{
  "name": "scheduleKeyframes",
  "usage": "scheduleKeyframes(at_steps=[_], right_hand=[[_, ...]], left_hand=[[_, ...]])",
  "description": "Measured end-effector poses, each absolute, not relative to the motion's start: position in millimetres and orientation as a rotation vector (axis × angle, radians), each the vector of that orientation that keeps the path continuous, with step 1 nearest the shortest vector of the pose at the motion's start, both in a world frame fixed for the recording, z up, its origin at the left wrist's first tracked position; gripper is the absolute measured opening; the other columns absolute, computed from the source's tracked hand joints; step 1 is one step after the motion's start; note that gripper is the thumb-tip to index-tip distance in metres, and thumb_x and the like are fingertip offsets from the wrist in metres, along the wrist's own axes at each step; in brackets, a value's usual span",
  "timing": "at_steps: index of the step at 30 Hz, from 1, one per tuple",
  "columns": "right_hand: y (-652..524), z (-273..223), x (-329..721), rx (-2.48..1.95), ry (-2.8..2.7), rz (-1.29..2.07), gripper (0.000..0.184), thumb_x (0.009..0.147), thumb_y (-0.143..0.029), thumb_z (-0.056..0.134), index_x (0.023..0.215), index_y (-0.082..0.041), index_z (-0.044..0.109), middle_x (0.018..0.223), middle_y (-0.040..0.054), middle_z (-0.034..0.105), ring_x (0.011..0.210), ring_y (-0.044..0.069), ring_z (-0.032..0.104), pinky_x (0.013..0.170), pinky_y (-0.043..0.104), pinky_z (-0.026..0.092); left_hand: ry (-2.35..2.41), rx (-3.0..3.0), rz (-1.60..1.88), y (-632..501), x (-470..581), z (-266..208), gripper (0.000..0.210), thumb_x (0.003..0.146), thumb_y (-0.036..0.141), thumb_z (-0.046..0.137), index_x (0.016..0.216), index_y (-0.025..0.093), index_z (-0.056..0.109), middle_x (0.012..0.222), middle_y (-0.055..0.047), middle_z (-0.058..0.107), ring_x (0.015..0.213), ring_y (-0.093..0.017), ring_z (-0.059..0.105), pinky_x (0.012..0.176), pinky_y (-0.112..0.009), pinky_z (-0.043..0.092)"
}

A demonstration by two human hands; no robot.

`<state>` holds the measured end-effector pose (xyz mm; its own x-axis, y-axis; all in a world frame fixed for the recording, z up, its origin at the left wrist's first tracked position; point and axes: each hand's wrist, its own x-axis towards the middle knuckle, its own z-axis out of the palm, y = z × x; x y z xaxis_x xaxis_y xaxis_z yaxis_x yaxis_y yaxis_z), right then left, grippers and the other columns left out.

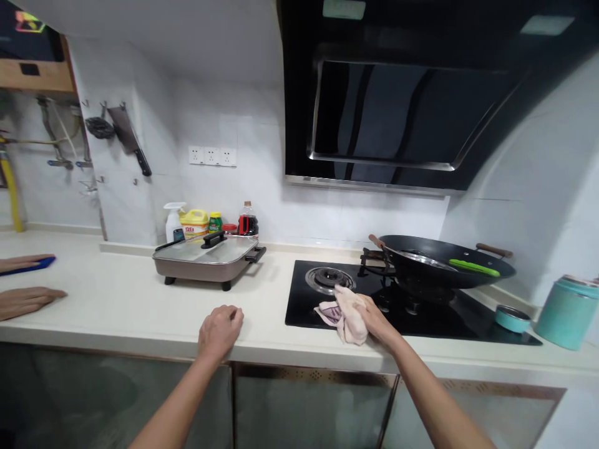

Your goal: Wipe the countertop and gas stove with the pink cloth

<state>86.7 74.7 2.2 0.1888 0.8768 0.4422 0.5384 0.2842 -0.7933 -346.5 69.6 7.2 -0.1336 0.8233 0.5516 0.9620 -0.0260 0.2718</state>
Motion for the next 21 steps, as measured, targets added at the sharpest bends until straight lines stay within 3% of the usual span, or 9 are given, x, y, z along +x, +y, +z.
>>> scheduleKeyframes(at_steps=[7, 10, 13, 17, 21], right_hand=[[74.1, 38.6, 143.2, -1.524, -1.484, 0.196, 0.050, 0.084, -0.037, 0.049, 0.125, -0.019, 0.070, 0.134, 0.0150, 0.067, 0.124, 0.027, 0.065, 0.113, 0.046, 0.047], [69.3, 48.9, 137.4, -1.532, -1.589, 0.128, 0.048, 0.089, -0.048, 0.053, 0.126, -0.025, 0.072, 0.141, 0.0116, 0.064, 0.133, 0.030, 0.058, 0.119, 0.050, 0.039], [68.5, 33.6, 112.2, -1.624, -1.761, 0.136, 0.057, 0.085, -0.065, 0.063, 0.129, -0.030, 0.072, 0.145, 0.0106, 0.063, 0.135, 0.036, 0.056, 0.117, 0.060, 0.036], [70.3, 5.3, 72.9, -1.827, -1.903, 0.048, 0.077, 0.081, -0.075, 0.065, 0.139, -0.024, 0.066, 0.155, 0.0189, 0.053, 0.144, 0.043, 0.046, 0.115, 0.068, 0.031], [71.4, 11.1, 31.3, -1.785, -1.963, 0.161, 0.084, 0.082, -0.075, 0.066, 0.145, -0.020, 0.061, 0.160, 0.0202, 0.046, 0.149, 0.048, 0.034, 0.118, 0.070, 0.021]], left_hand=[[-1.976, -1.886, -0.958, 71.0, -344.3, 3.3, 0.036, 0.098, 0.033, 0.044, 0.087, 0.024, 0.076, 0.099, -0.006, 0.078, 0.103, -0.024, 0.069, 0.088, -0.031, 0.048], [-1.990, -1.895, -0.940, 69.5, -342.7, 4.8, 0.036, 0.098, 0.033, 0.043, 0.087, 0.023, 0.076, 0.100, -0.007, 0.078, 0.102, -0.025, 0.069, 0.088, -0.032, 0.048], [-2.010, -1.898, -0.919, 67.4, -340.6, 7.2, 0.036, 0.098, 0.033, 0.043, 0.088, 0.022, 0.076, 0.101, -0.008, 0.078, 0.102, -0.025, 0.069, 0.088, -0.032, 0.048], [-2.014, -1.900, -0.914, 64.9, -338.0, 9.5, 0.035, 0.097, 0.033, 0.044, 0.088, 0.023, 0.077, 0.101, -0.007, 0.078, 0.103, -0.025, 0.069, 0.088, -0.033, 0.048], [-2.023, -1.901, -0.911, 63.4, -337.0, 10.8, 0.034, 0.097, 0.033, 0.046, 0.088, 0.023, 0.077, 0.100, -0.008, 0.078, 0.103, -0.026, 0.068, 0.088, -0.033, 0.048]])
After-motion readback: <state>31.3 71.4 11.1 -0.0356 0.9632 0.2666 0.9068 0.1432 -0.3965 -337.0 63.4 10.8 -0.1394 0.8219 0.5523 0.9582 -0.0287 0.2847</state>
